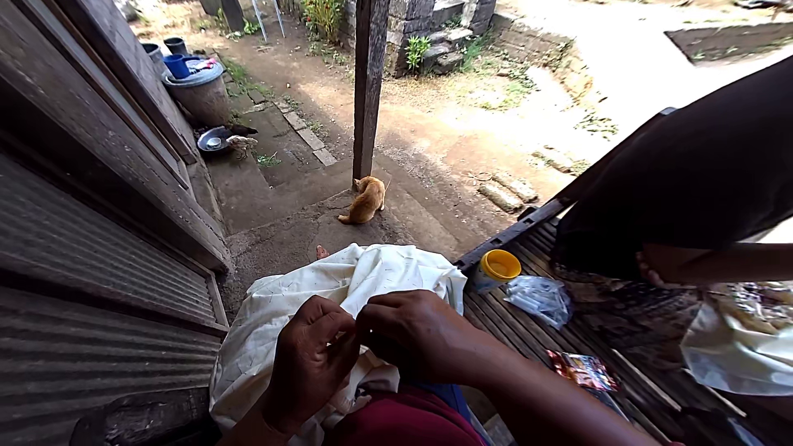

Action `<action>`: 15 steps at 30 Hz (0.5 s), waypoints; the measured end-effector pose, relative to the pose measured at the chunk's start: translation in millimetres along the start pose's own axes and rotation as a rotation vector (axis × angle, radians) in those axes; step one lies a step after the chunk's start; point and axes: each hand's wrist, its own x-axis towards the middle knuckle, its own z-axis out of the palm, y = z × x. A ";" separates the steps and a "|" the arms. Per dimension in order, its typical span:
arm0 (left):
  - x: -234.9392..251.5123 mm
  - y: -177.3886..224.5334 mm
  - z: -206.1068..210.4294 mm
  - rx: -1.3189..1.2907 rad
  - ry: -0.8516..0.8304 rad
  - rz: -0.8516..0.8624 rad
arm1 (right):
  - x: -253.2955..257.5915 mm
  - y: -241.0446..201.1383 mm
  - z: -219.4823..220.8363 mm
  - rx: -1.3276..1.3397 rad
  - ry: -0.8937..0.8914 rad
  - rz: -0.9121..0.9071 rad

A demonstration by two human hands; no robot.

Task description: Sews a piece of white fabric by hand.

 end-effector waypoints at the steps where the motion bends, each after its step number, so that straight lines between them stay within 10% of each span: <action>1: -0.4 0.8 0.4 -0.001 -0.003 0.003 | 0.9 -1.1 1.9 -0.058 0.026 0.072; 11: 2.1 0.1 0.2 -0.021 0.026 0.011 | -0.4 -0.2 2.5 -0.082 -0.022 0.187; 15: 0.4 -2.1 0.0 -0.040 -0.005 0.004 | -1.7 0.0 1.8 0.017 -0.006 -0.029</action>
